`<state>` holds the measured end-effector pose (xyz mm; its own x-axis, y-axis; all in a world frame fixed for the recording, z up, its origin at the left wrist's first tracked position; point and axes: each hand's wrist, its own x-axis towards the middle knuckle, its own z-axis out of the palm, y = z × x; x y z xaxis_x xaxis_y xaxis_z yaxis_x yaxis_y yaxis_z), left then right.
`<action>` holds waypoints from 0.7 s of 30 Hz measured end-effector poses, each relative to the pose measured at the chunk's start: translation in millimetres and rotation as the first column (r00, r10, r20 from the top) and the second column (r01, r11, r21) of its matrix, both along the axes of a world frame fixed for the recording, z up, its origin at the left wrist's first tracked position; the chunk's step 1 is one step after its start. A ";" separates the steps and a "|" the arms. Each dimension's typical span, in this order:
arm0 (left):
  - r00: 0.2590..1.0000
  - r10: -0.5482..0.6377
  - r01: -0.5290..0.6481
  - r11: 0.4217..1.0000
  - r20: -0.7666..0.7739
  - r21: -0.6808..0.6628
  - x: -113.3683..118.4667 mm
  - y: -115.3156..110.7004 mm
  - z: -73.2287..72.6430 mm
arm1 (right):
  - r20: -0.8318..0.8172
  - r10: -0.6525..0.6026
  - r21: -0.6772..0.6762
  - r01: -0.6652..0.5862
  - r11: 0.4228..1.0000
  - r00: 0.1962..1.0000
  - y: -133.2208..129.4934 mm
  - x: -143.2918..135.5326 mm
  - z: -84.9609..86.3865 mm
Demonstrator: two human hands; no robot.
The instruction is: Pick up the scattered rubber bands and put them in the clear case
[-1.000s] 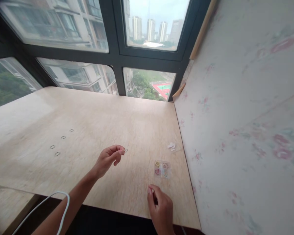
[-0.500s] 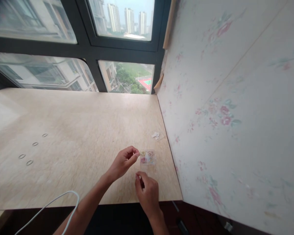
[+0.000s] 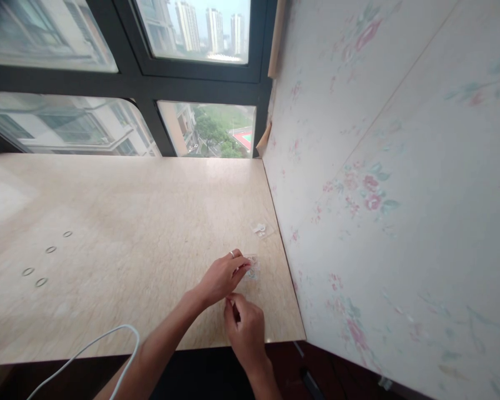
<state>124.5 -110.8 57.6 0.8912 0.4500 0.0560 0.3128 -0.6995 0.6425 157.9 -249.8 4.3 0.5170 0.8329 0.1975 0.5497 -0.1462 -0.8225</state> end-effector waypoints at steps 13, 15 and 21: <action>0.977 0.182 -0.176 0.982 0.107 -0.063 -71.8 26.3 -13.8 | 0.048 0.012 -0.010 -0.012 1.000 0.999 -0.3 1.0 6.4; 0.963 0.251 -0.248 0.968 0.099 -0.046 -96.5 32.1 -18.2 | 0.077 0.019 -0.011 -0.018 1.000 0.997 0.2 0.9 6.8; 0.879 0.467 -0.475 0.876 0.098 0.087 -169.5 46.0 -29.9 | 0.117 0.068 -0.050 -0.062 0.997 0.991 -2.4 3.8 2.7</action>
